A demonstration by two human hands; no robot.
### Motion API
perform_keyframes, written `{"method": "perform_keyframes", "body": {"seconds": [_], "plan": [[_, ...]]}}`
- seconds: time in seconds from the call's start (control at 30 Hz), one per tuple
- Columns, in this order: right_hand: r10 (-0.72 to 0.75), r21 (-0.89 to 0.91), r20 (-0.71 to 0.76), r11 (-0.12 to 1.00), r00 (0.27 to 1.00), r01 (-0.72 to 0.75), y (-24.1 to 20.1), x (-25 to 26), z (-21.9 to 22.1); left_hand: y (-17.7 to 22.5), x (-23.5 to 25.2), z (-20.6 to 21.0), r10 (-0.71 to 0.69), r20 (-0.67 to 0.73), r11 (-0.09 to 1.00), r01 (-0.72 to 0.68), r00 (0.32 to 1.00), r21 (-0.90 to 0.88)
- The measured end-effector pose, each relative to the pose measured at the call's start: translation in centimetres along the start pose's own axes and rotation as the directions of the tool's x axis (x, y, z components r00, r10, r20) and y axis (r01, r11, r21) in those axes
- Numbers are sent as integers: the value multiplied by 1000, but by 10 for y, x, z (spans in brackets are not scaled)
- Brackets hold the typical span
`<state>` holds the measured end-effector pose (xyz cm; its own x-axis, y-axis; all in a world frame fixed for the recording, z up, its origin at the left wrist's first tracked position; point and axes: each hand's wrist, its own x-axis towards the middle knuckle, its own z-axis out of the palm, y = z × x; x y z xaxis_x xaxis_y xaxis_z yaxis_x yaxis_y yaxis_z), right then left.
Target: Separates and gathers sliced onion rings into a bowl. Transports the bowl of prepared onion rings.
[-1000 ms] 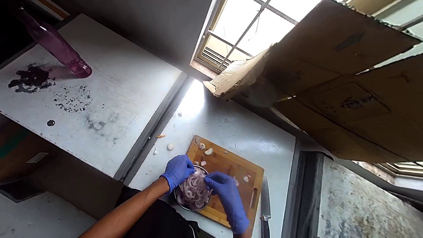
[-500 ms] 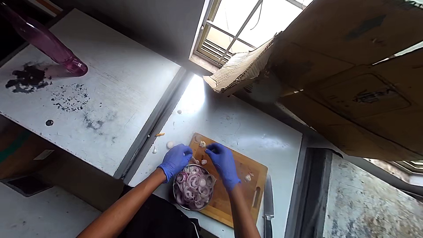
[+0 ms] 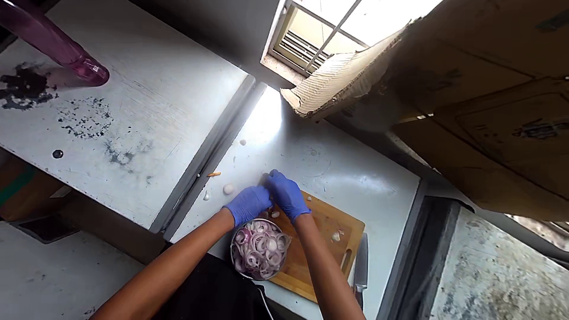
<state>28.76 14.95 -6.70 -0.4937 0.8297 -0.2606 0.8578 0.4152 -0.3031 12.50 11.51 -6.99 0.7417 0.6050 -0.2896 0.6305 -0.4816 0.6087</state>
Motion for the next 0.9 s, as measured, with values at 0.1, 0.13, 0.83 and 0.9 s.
{"method": "perform_keyframes", "body": {"seconds": [0.1,0.13,0.83,0.9], "plan": [[35,89,85,995,996,-42,3,0,-8,-7,11,6,137,31,974,-140,990,179],[51,83,141,995,989,-63,4,4,-11,-10,12,8,156,21,965,-156,988,213],[328,468,69,823,942,-321,-49,-116,-36,6,-33,-3,-67,-550,997,80,832,0],[316,373,187,853,930,-365,-53,-111,-31,15,-72,-5,-220,-575,975,187,788,-116]]}}
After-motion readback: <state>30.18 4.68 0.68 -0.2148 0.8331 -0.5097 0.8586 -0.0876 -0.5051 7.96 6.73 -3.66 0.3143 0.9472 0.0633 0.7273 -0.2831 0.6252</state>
